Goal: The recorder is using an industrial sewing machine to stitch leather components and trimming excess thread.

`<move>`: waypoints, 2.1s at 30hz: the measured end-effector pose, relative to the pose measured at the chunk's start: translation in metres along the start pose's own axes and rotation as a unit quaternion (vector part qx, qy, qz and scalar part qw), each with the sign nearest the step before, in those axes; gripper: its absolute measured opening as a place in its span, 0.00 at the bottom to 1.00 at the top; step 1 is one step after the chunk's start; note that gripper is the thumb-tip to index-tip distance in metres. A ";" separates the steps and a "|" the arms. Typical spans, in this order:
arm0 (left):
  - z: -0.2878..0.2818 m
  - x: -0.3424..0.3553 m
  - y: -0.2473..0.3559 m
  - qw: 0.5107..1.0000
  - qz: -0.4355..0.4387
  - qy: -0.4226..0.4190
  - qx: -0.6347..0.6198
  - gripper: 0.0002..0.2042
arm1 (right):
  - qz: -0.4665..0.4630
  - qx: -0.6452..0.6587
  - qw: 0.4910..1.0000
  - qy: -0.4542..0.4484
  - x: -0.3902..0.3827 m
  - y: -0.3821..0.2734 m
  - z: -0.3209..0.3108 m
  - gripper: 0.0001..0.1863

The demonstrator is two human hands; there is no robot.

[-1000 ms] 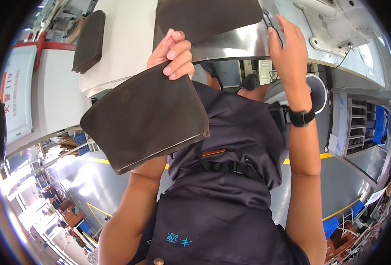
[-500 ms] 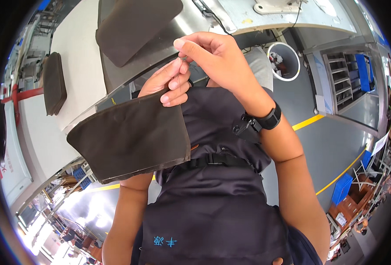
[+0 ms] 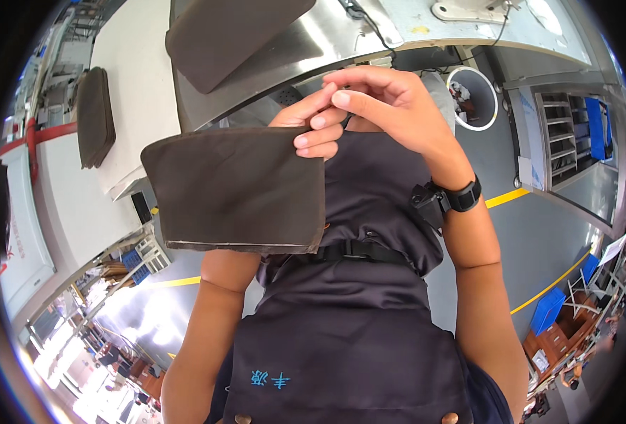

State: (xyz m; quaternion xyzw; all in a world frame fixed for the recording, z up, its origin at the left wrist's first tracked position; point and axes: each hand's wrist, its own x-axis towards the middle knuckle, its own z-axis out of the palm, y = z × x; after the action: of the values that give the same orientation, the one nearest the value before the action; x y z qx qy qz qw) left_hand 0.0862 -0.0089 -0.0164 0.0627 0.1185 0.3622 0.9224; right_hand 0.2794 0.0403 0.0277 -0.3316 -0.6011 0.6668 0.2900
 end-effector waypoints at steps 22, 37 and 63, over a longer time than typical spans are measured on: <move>-0.015 0.012 -0.011 0.996 0.031 0.058 -0.064 0.13 | -0.105 -0.209 0.971 0.055 -0.001 0.012 0.007 0.17; -0.027 0.015 -0.017 0.996 0.014 0.058 -0.064 0.15 | -0.354 -0.458 0.810 0.090 0.006 0.017 0.008 0.12; -0.029 0.009 -0.012 0.996 -0.008 0.017 -0.087 0.14 | -0.186 -0.225 0.902 0.317 -0.029 0.032 -0.067 0.07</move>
State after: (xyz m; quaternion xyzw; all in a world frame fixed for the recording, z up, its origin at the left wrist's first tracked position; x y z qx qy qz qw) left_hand 0.0927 -0.0109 -0.0485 -0.0252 0.1026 0.3649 0.9250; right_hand 0.3506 0.0554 -0.0050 -0.4643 -0.6621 0.3074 0.5016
